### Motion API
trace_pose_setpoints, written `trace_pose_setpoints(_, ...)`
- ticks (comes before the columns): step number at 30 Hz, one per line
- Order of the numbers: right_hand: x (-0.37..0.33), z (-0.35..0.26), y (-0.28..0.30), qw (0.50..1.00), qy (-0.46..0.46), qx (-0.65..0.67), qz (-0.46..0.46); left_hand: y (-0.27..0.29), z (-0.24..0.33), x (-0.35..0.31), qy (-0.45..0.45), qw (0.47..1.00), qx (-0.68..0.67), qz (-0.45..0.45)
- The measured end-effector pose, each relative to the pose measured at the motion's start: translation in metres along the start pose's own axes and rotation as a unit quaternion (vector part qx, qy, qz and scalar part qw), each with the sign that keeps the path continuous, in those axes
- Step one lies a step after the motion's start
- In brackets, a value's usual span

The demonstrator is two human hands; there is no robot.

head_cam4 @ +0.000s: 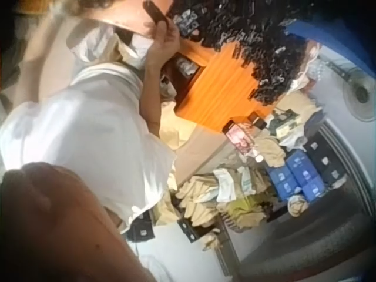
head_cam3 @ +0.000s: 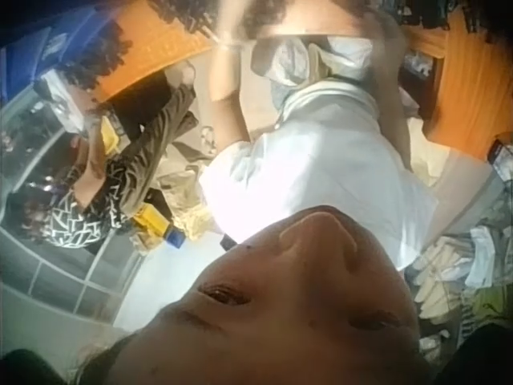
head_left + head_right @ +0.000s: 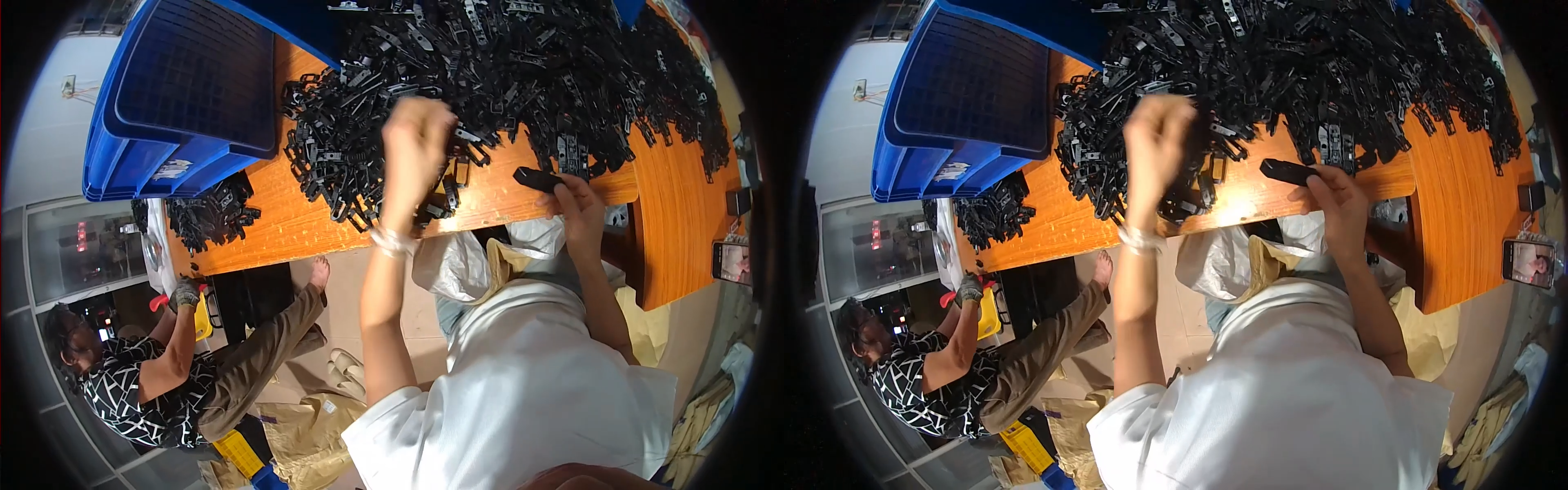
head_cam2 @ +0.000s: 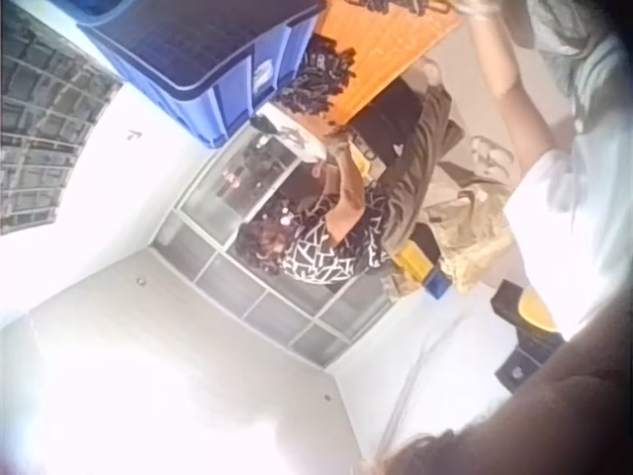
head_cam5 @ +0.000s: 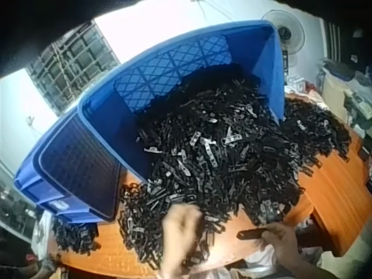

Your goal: Inspecting and sorting small black plastic components on a table.

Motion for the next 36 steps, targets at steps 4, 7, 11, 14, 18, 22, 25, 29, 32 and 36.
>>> trace_pose_setpoints(4,-0.003,-0.001,0.000,0.999,-0.026,-0.039,0.002,0.044,-0.056,0.071,0.006,0.978,0.203,0.051)
trace_pose_setpoints(7,-0.006,0.009,0.003,0.997,-0.074,-0.028,0.007,0.029,-0.060,0.087,-0.094,0.884,0.456,-0.036)
trace_pose_setpoints(11,-0.004,0.003,-0.002,0.994,-0.091,-0.054,0.000,0.006,-0.072,0.105,-0.070,0.780,0.621,-0.030)
trace_pose_setpoints(14,-0.003,0.003,-0.003,0.995,-0.092,-0.044,-0.004,-0.001,-0.077,0.111,-0.023,0.784,0.618,-0.052)
trace_pose_setpoints(18,-0.005,0.001,-0.007,0.998,-0.058,-0.014,-0.034,0.003,-0.075,0.112,0.021,0.787,0.615,-0.047)
trace_pose_setpoints(22,-0.007,0.003,0.000,0.997,-0.050,0.001,-0.051,0.027,-0.057,0.098,0.186,0.867,0.454,-0.082)
trace_pose_setpoints(25,-0.008,0.008,0.000,0.996,-0.064,0.016,-0.064,0.051,-0.067,0.083,0.252,0.928,0.264,-0.080)
trace_pose_setpoints(29,-0.009,0.008,-0.005,0.996,-0.051,0.004,-0.072,0.062,-0.064,0.061,0.231,0.971,0.039,-0.049)
trace_pose_setpoints(32,-0.009,0.009,-0.005,0.997,-0.045,0.014,-0.069,0.058,-0.052,0.045,0.286,0.926,-0.228,-0.097)
trace_pose_setpoints(36,-0.002,0.000,-0.005,0.998,-0.045,0.003,-0.045,0.050,-0.028,0.023,0.273,0.880,-0.351,-0.169)
Point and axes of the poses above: each hand's wrist, its own x-axis towards the middle knuckle, its own y-axis out of the back of the hand, z = x × y, the point moved 3 cm from there along x, towards the middle knuckle, and after that the axes turned 6 degrees about y, right-handed, at the moved point
